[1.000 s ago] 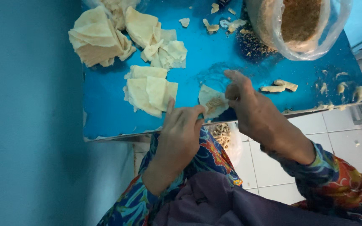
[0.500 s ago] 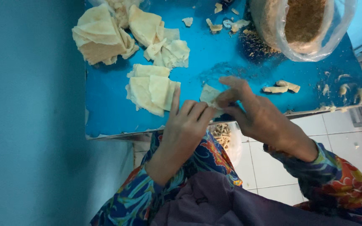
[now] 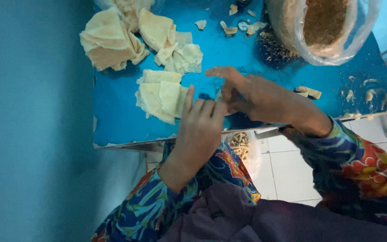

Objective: The person sits at a blue table and rolls thin triangular pastry sheets into filled cylinders. They take a sheet, place a portion of brown filling from a plastic container onto it, fold and roll it by hand into a roll, and set the finished roll on the table, repeating with more sheets.

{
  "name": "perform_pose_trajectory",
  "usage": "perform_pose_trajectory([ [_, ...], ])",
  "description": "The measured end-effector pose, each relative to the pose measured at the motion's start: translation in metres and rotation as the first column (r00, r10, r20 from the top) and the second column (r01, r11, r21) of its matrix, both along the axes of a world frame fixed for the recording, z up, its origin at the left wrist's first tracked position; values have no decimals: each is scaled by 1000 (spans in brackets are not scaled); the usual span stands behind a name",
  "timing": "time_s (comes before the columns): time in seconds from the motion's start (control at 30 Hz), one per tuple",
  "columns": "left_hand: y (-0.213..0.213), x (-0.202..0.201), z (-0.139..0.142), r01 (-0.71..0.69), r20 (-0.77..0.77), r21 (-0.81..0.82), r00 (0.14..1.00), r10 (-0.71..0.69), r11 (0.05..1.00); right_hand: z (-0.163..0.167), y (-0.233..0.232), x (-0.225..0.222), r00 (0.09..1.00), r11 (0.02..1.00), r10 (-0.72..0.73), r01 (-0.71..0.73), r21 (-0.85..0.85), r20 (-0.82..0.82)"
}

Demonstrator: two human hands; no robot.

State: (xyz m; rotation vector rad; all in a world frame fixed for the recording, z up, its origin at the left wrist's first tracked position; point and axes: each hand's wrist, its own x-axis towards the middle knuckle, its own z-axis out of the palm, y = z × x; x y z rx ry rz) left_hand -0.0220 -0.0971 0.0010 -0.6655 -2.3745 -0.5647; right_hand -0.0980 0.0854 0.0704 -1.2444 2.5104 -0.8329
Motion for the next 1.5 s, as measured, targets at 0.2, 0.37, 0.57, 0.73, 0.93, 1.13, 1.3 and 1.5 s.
perform_pose_trajectory([
  [0.2,-2,6,-8,-50,-102,-183,994,31,982,-14,18,29,920,996,50,-75,-51,-388],
  [0.37,-5,-7,-3,-30,-57,-89,998,24,996,-20,16,32,891,999,-2,-14,-31,-455],
  [0.57,-19,-35,17,61,503,42,861,-74,997,-2,2,0,989,991,-135,134,11,56],
  [0.73,-20,-25,13,76,310,-55,949,-56,996,-12,7,14,990,990,-107,98,-102,-90],
  [0.93,-11,-5,1,-36,-38,-252,999,27,967,-26,7,30,888,995,-56,10,-102,-456],
  [1.13,-8,-4,10,-28,14,-239,999,32,971,-21,12,32,962,994,-56,27,-110,-267],
  [1.3,-3,22,9,-83,-6,-357,996,87,930,-32,19,49,890,995,-104,99,-35,-445],
  [1.5,11,38,7,-256,-51,-468,963,264,846,-43,9,78,725,976,-118,209,53,-678],
])
